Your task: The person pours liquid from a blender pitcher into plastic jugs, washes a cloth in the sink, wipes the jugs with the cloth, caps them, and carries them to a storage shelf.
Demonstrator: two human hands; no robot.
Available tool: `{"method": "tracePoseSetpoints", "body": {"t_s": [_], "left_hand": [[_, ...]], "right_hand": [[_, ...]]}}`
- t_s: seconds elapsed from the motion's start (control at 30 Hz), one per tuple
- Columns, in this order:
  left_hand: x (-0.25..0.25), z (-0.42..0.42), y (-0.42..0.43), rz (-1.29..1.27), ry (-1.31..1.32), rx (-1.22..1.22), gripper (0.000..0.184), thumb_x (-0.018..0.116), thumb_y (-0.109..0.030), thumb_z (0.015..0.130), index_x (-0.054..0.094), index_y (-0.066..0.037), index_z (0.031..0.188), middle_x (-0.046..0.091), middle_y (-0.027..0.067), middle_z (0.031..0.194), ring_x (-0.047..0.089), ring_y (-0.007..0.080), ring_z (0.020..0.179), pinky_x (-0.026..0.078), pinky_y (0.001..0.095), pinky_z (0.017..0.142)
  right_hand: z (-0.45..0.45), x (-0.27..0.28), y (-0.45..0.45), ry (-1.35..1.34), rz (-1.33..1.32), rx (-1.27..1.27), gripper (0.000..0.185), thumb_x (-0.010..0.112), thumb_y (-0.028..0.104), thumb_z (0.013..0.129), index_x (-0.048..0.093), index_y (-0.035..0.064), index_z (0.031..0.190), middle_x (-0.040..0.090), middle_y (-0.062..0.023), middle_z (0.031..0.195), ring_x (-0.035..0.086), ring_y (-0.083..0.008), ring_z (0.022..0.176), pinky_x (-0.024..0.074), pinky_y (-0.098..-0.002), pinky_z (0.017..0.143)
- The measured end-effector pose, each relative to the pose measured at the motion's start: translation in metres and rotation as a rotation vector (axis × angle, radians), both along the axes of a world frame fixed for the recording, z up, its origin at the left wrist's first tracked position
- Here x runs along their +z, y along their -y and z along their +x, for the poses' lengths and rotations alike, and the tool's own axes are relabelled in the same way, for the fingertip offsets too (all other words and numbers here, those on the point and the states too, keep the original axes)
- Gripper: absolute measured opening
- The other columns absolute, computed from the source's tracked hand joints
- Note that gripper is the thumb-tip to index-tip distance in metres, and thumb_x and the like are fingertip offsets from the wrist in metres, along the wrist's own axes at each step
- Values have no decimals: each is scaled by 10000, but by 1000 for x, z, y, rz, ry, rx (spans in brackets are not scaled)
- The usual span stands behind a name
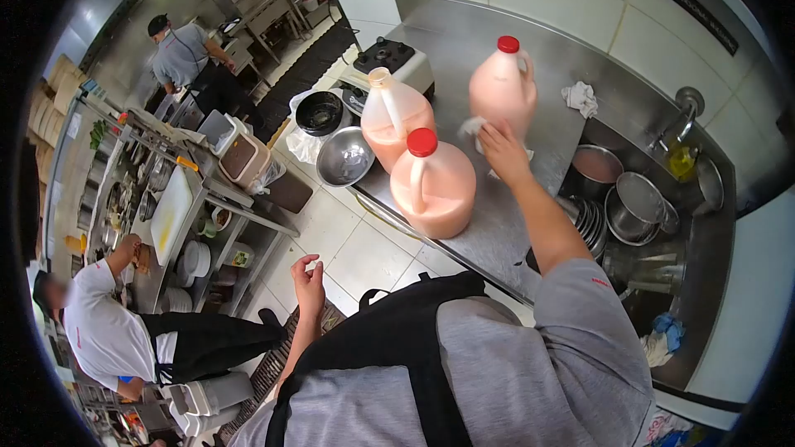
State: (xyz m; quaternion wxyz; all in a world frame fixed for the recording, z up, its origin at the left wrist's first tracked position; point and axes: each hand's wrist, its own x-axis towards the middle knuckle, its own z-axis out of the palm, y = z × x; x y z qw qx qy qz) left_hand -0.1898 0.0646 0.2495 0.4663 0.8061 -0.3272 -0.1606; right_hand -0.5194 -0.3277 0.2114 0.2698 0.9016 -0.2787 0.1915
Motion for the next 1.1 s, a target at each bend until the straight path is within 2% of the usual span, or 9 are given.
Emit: {"method": "tracePoseSetpoints", "body": {"t_s": [0.17, 0.27, 0.33, 0.37, 0.43, 0.63, 0.7, 0.87, 1.1], "left_hand": [[-22, 19, -21, 36, -32, 75, 177, 598, -114, 878, 601, -79, 1052, 439, 107, 1101, 501, 163, 824, 463, 262, 719], [-29, 19, -17, 14, 138, 41, 177, 603, -90, 861, 608, -89, 1037, 476, 99, 1071, 506, 172, 841, 462, 270, 712], [-12, 10, 2, -12, 106, -36, 171, 605, -92, 860, 612, -92, 1030, 485, 96, 1065, 512, 176, 849, 463, 276, 713], [0, 5, 16, -45, 88, -129, 165, 608, -94, 858, 615, -96, 1023, 493, 93, 1059, 517, 179, 857, 463, 282, 714], [27, -5, 48, -27, 52, -285, 158, 618, -94, 850, 623, -97, 1007, 494, 94, 1056, 522, 188, 857, 464, 291, 708], [82, -58, 133, -268, 343, -746, 623, 717, -258, 796, 421, -137, 1330, 390, 208, 1314, 391, 392, 1239, 385, 430, 997], [85, -72, 154, -296, 324, -791, 708, 730, -289, 778, 365, -115, 1360, 359, 216, 1350, 360, 400, 1266, 356, 439, 1026], [68, -72, 178, -359, 267, -924, 949, 749, -406, 707, 226, -73, 1425, 283, 213, 1419, 269, 398, 1329, 241, 443, 1101], [73, -86, 175, -308, 255, -845, 964, 790, -379, 647, 278, -84, 1408, 327, 206, 1394, 333, 422, 1268, 288, 468, 1063]], "right_hand": [[-49, 14, -15, 72, 116, -132, 326, 555, 154, 778, 637, 83, 1085, 582, -54, 1196, 415, -193, 1272, 271, -479, 1073], [-57, 25, -3, 479, 428, -376, 260, 581, 213, 831, 641, 78, 1045, 591, -87, 1170, 498, -211, 1189, 347, -457, 1025], [-52, 47, 4, 1458, 938, -417, 361, 555, 360, 910, 601, 53, 1095, 594, -103, 1161, 565, -227, 1089, 431, -429, 942], [-47, 59, 1, 1437, 941, -406, 361, 555, 360, 910, 601, 53, 1095, 594, -103, 1161, 565, -227, 1089, 431, -429, 942], [-31, 84, -22, 1909, 1575, 75, 529, 491, 493, 926, 543, 25, 1167, 591, -106, 1159, 586, -227, 1045, 474, -404, 886], [43, 140, -100, 1355, 1693, 531, 498, 364, 399, 999, 503, -7, 1251, 541, -134, 1252, 510, -230, 1160, 375, -364, 1010], [70, 148, -118, 997, 1257, 408, 501, 321, 389, 1011, 530, -13, 1226, 537, -136, 1250, 502, -226, 1154, 363, -335, 1007], [55, 97, -102, 1308, 1720, 32, 528, 312, 393, 1009, 457, -21, 1304, 517, -135, 1269, 457, -228, 1208, 318, -322, 1037], [67, 108, -205, 1194, 1118, 167, 490, 392, 163, 970, 251, -43, 1392, 326, -197, 1393, 371, -279, 1267, 284, -370, 1054]]}}
